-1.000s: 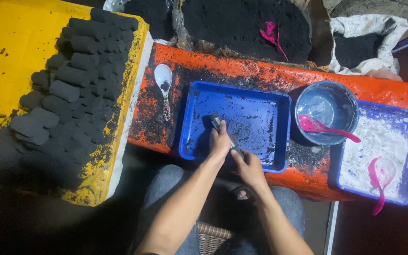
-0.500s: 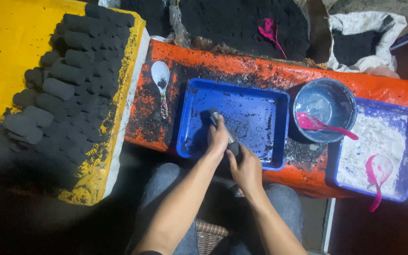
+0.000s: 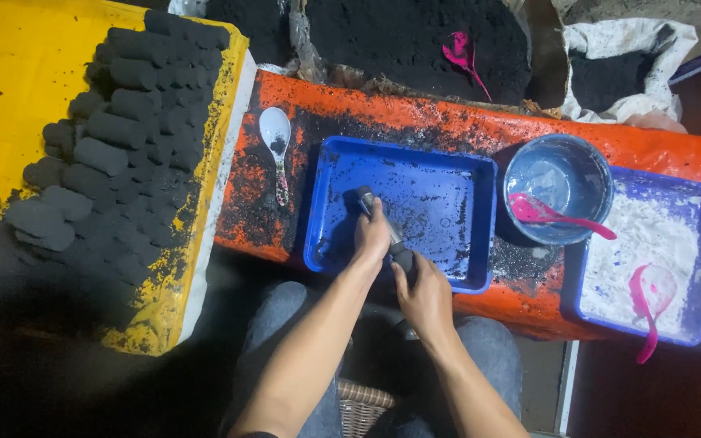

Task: The person packs a dark granular substance into a cylindrical metal mold placed on a blue tray. They use a hammer to strike the mold and compact the material, then remove the formed cylindrical briquette and place it on a yellow tray. The process is repeated with additional material.

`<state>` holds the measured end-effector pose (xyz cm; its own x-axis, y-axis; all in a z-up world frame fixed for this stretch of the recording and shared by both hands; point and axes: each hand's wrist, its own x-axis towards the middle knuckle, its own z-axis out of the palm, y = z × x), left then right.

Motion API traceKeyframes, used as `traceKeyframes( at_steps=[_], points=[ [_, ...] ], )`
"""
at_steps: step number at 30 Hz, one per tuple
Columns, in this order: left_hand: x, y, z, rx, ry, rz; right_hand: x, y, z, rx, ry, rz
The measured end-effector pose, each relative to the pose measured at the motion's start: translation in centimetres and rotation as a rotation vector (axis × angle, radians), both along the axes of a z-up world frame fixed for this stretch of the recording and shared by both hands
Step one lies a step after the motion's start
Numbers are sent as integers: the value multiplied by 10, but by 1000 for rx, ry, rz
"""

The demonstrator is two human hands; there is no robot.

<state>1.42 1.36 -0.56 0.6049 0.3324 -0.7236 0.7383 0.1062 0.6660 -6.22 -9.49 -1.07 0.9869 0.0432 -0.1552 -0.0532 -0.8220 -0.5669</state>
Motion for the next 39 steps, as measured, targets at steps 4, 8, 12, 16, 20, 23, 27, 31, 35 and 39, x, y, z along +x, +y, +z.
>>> traceKeyframes(
  at_steps=[4,8,12,16,20,23,27,31,35,39],
  points=[
    [0,-6,-6,-27,9,-8,5,3,0,35,-7,-16],
    [2,-4,-14,-84,-34,23,5,3,-1,64,24,-29],
    [7,0,-19,-164,-37,97,5,3,0,76,6,-39],
    [4,3,10,-144,-23,136,6,3,-1,70,19,-22],
    [5,0,-10,-112,-21,157,3,2,-10,44,44,-10],
    [6,-6,-36,-103,-30,162,-1,-1,-21,18,56,8],
    [7,-12,-52,-119,-36,184,-3,0,-17,10,65,19],
    [1,-14,-21,-143,-7,185,5,0,-2,75,54,-36],
    [-3,-9,-10,-157,-22,124,18,1,7,214,-32,-215],
    [-2,-13,-13,-185,-10,114,15,-2,10,264,-73,-304]
  ],
)
